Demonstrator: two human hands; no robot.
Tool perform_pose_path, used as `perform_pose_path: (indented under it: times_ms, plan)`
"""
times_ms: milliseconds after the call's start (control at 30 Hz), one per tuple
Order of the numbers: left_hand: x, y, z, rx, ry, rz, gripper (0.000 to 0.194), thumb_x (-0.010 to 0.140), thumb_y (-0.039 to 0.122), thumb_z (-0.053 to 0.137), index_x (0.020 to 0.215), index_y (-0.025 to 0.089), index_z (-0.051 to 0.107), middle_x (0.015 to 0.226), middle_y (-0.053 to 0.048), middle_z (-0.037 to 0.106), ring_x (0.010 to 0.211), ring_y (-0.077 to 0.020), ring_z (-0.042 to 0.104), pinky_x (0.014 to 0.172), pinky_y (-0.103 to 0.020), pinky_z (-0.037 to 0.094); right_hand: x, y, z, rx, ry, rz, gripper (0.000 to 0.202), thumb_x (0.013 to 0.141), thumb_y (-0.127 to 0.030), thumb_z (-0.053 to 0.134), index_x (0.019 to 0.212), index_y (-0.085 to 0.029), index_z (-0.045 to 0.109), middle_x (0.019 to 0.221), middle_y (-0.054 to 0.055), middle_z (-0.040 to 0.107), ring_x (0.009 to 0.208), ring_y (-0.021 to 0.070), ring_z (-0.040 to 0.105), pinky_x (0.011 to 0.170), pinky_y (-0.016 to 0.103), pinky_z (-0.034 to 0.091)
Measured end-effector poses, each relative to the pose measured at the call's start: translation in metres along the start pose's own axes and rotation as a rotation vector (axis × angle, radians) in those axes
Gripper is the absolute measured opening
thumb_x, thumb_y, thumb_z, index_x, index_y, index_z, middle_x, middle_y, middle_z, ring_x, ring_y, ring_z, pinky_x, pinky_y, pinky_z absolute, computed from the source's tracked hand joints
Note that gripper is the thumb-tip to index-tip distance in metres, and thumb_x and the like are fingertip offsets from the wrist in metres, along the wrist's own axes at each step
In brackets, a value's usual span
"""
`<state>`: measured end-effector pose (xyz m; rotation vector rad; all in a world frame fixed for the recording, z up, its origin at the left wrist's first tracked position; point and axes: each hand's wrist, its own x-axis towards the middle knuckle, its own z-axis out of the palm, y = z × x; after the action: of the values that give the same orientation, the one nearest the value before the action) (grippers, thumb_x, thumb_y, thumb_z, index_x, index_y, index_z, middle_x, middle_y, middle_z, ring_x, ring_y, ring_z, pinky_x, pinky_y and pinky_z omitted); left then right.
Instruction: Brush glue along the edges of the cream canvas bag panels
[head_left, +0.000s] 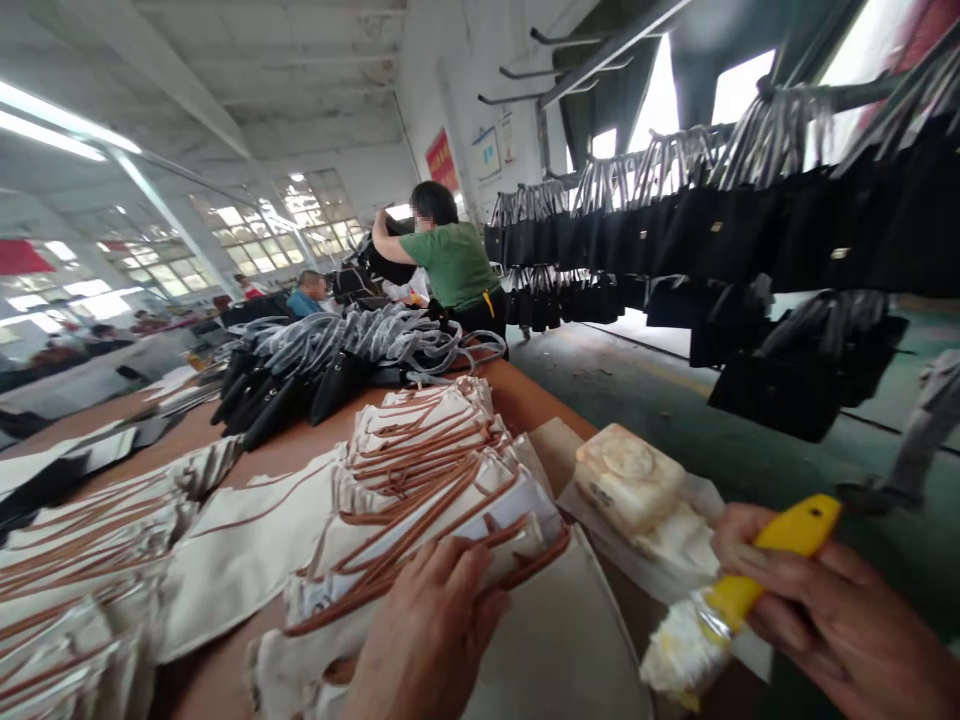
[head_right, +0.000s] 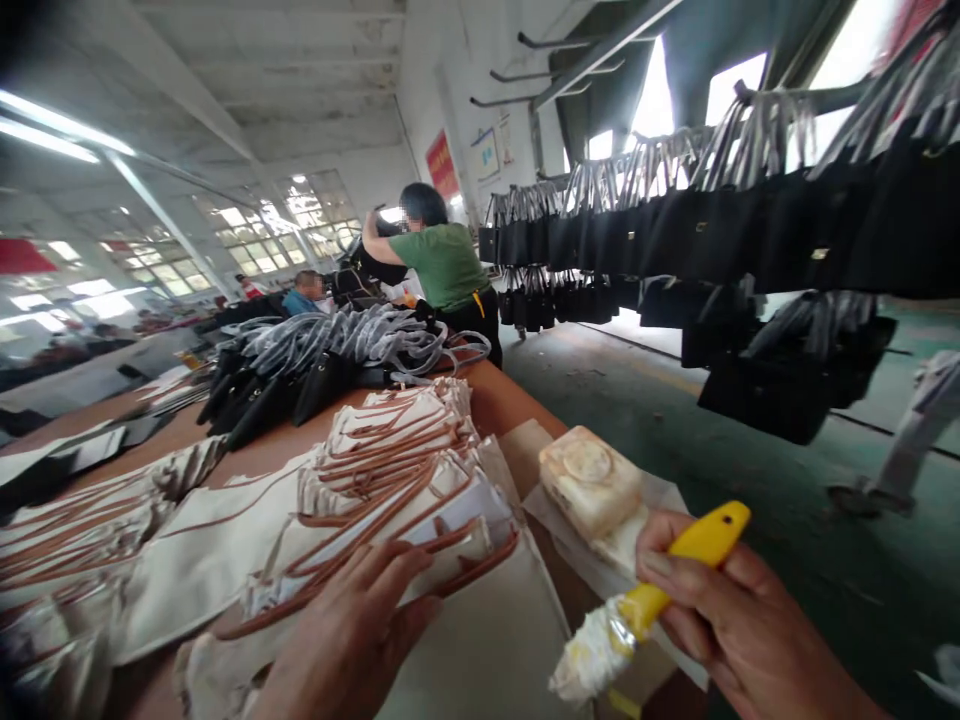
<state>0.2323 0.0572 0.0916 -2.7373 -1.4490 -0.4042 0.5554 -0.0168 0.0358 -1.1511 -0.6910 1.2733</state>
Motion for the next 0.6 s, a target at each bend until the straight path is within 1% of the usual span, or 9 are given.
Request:
perform_pose_path:
  times_ms: [33,100,200,267,333,433,500,600]
  plan:
    - [0.001,0.014,0.012,0.010,-0.016,-0.013,0.018,0.091,0.031,0.055,0.107,0.028,0.061,0.105,-0.004,0.066,0.095,-0.0216,0.063,0.080,-0.032,0.051,-0.001,-0.006,0.000,0.038,-0.032,0.007,0.031,0.082,-0.047,0.072,0.070,-0.022,0.059,0.047,-0.004,0.037,0.042,0.0105,0.030,0.040,0.023,0.030]
    - [0.007,0.036,0.031,0.063,-0.025,-0.050,0.017,0.091,0.027,0.055,0.106,0.027,0.062,0.104,-0.004,0.066,0.097,-0.0233,0.063,0.083,-0.036,0.051,-0.003,-0.015,-0.001,0.101,-0.084,-0.007,0.033,0.084,-0.047,0.070,0.069,-0.021,0.057,0.045,-0.006,0.034,0.043,0.0098,0.026,0.042,0.023,0.026]
    - [0.020,0.056,0.048,0.152,0.011,-0.096,0.014,0.090,0.027,0.057,0.103,0.025,0.064,0.099,-0.005,0.065,0.096,-0.0251,0.062,0.082,-0.038,0.051,-0.005,-0.018,-0.007,0.163,-0.103,-0.059,0.030,0.087,-0.045,0.067,0.073,-0.020,0.057,0.042,-0.007,0.033,0.041,0.0085,0.022,0.043,0.024,0.020]
    - [0.026,0.064,0.054,0.172,0.053,-0.117,0.015,0.090,0.026,0.058,0.104,0.023,0.062,0.098,-0.005,0.065,0.094,-0.0243,0.062,0.081,-0.037,0.051,-0.006,-0.017,-0.013,0.192,-0.082,-0.101,0.027,0.088,-0.042,0.066,0.075,-0.019,0.058,0.042,-0.008,0.034,0.040,0.0075,0.021,0.043,0.024,0.018]
    - [0.029,0.070,0.056,0.190,0.075,-0.125,0.011,0.089,0.026,0.059,0.099,0.022,0.062,0.097,-0.005,0.064,0.093,-0.0239,0.061,0.080,-0.036,0.050,-0.005,-0.015,-0.019,0.210,-0.060,-0.128,0.025,0.088,-0.039,0.066,0.077,-0.019,0.058,0.042,-0.009,0.034,0.040,0.0070,0.020,0.043,0.025,0.016]
    - [0.028,0.074,0.058,0.219,0.040,-0.114,0.007,0.087,0.028,0.063,0.092,0.022,0.063,0.095,-0.004,0.064,0.091,-0.0246,0.060,0.078,-0.036,0.047,-0.005,-0.015,-0.025,0.219,-0.054,-0.139,0.023,0.088,-0.038,0.067,0.078,-0.019,0.058,0.042,-0.008,0.035,0.040,0.0071,0.021,0.043,0.025,0.014]
    - [0.022,0.076,0.059,0.245,0.028,-0.115,0.008,0.087,0.030,0.064,0.090,0.023,0.063,0.091,-0.004,0.064,0.088,-0.0242,0.060,0.075,-0.035,0.045,-0.005,-0.017,-0.028,0.219,-0.066,-0.141,0.022,0.088,-0.037,0.066,0.078,-0.019,0.058,0.043,-0.008,0.035,0.040,0.0071,0.021,0.043,0.025,0.013]
    - [0.002,0.079,0.058,0.309,0.077,-0.107,0.011,0.087,0.030,0.063,0.079,0.023,0.061,0.082,-0.002,0.063,0.080,-0.0227,0.058,0.071,-0.035,0.041,-0.008,-0.018,-0.033,0.232,-0.071,-0.156,0.021,0.089,-0.036,0.066,0.078,-0.019,0.058,0.042,-0.008,0.035,0.039,0.0072,0.022,0.043,0.026,0.014]
